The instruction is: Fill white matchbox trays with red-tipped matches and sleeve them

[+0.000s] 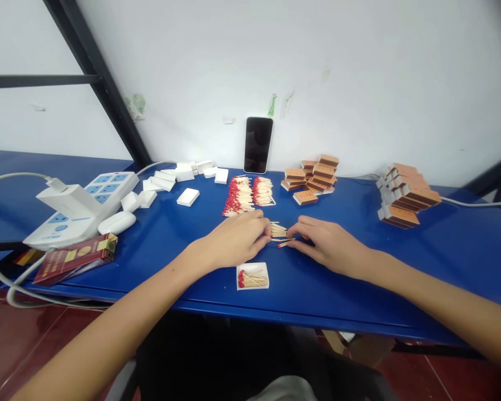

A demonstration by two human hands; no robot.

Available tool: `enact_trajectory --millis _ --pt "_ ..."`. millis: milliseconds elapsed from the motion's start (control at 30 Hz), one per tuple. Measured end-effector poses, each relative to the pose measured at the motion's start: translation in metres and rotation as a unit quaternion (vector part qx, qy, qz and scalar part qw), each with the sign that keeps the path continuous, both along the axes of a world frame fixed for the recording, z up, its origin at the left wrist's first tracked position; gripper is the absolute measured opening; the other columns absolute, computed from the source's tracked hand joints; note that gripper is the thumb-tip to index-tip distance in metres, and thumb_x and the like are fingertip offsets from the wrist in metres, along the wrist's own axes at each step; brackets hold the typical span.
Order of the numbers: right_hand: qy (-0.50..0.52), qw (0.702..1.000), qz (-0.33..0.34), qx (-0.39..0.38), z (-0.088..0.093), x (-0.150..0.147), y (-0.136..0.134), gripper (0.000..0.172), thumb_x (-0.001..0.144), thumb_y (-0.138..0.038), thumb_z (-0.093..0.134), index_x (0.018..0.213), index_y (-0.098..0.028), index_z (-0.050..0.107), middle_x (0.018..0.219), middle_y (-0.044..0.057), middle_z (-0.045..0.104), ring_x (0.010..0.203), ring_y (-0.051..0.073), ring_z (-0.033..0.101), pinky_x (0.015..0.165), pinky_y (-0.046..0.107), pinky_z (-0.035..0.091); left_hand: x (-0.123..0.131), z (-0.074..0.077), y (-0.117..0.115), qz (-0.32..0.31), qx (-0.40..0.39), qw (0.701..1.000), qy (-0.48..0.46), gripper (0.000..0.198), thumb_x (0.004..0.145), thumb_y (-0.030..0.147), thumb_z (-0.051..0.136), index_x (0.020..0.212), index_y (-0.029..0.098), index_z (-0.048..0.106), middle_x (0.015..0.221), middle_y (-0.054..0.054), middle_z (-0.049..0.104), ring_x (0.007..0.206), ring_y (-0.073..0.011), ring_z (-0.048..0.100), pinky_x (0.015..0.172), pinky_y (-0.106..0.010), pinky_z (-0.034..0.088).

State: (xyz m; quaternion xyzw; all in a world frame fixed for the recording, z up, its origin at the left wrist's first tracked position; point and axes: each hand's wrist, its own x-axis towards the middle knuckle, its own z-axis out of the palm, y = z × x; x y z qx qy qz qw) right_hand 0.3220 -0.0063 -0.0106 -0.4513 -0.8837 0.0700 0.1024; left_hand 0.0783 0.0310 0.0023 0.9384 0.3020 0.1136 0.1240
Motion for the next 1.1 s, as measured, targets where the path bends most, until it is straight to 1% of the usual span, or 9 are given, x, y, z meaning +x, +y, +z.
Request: enact_trajectory --millis 100,200,367,467,533,667,833,967,1100 --pt "0.013 0.999 0.006 -0.031 0.000 0.002 0.000 0.022 0.102 -0.032 0.042 0.102 -0.021 0.060 0.098 0.006 0.061 0.085 0.019 0.060 0.075 0.032 0.046 0.006 0.001 0.002 0.011 0.005 1.000 -0.022 0.020 0.099 0.028 0.046 0.095 0.018 0.064 0.093 -0.005 0.059 0.085 -0.0204 0.059 0.075 -0.033 0.046" --pt "0.026 0.998 0.011 -0.063 0.004 0.006 -0.006 0.022 0.102 -0.034 0.042 0.098 -0.021 0.058 0.097 0.005 0.061 0.085 0.019 0.059 0.076 0.033 0.046 0.014 -0.003 0.001 0.010 0.032 0.999 -0.016 0.022 0.099 0.028 0.046 0.093 0.017 0.065 0.092 -0.005 0.058 0.083 -0.0202 0.059 0.074 -0.032 0.046" --pt "0.027 0.987 -0.006 -0.158 0.020 0.011 -0.019 0.024 0.101 -0.037 0.041 0.091 -0.021 0.056 0.093 0.004 0.062 0.082 0.018 0.058 0.077 0.033 0.045 0.025 -0.009 -0.002 -0.001 0.114 0.993 0.037 0.025 0.100 0.024 0.045 0.090 0.015 0.067 0.090 -0.007 0.057 0.081 -0.0206 0.058 0.070 -0.031 0.045" --pt "0.007 0.980 -0.021 -0.199 0.030 0.012 -0.024 0.027 0.101 -0.041 0.041 0.089 -0.022 0.055 0.092 0.003 0.062 0.081 0.018 0.058 0.076 0.033 0.045 0.026 -0.007 -0.003 0.003 0.131 0.990 0.044 0.022 0.098 0.023 0.048 0.093 0.016 0.068 0.091 -0.006 0.058 0.080 -0.0208 0.059 0.068 -0.031 0.044" --pt "0.001 0.977 -0.021 -0.211 0.033 0.013 -0.026 0.029 0.101 -0.045 0.040 0.090 -0.022 0.055 0.092 0.003 0.062 0.081 0.019 0.058 0.075 0.034 0.044 0.026 -0.005 -0.003 0.003 0.135 0.990 0.047 0.020 0.098 0.022 0.049 0.095 0.016 0.068 0.091 -0.006 0.058 0.080 -0.0210 0.059 0.068 -0.032 0.044" --pt "-0.003 0.980 -0.014 -0.199 0.032 0.015 -0.027 0.030 0.101 -0.045 0.038 0.091 -0.022 0.055 0.093 0.004 0.062 0.081 0.019 0.057 0.075 0.034 0.044 0.027 -0.005 -0.001 0.003 0.109 0.993 0.045 0.018 0.096 0.022 0.052 0.094 0.017 0.069 0.091 -0.006 0.059 0.079 -0.0210 0.060 0.067 -0.032 0.044" --pt "-0.035 0.986 -0.010 -0.164 0.023 0.014 -0.030 0.026 0.102 -0.039 0.036 0.094 -0.022 0.054 0.096 0.004 0.062 0.078 0.019 0.058 0.073 0.035 0.043 0.027 -0.011 0.004 0.001 0.054 0.998 0.008 0.018 0.096 0.022 0.052 0.092 0.019 0.070 0.089 -0.004 0.060 0.077 -0.0193 0.060 0.067 -0.031 0.044" --pt "-0.088 0.991 -0.013 -0.102 0.015 0.013 -0.034 0.024 0.103 -0.032 0.033 0.099 -0.020 0.053 0.100 0.006 0.059 0.069 0.018 0.058 0.066 0.034 0.043 0.024 -0.011 0.005 0.007 0.040 0.999 0.001 0.015 0.095 0.022 0.054 0.091 0.019 0.069 0.091 -0.005 0.061 0.081 -0.0205 0.061 0.070 -0.032 0.045" --pt "-0.101 0.991 -0.006 -0.092 0.014 0.013 -0.035 0.022 0.103 -0.030 0.034 0.100 -0.020 0.053 0.100 0.006 0.059 0.068 0.017 0.059 0.065 0.034 0.044 0.020 -0.009 0.003 0.014 0.043 0.999 0.002 0.013 0.095 0.023 0.055 0.097 0.019 0.068 0.093 -0.005 0.061 0.086 -0.0220 0.061 0.075 -0.034 0.046"
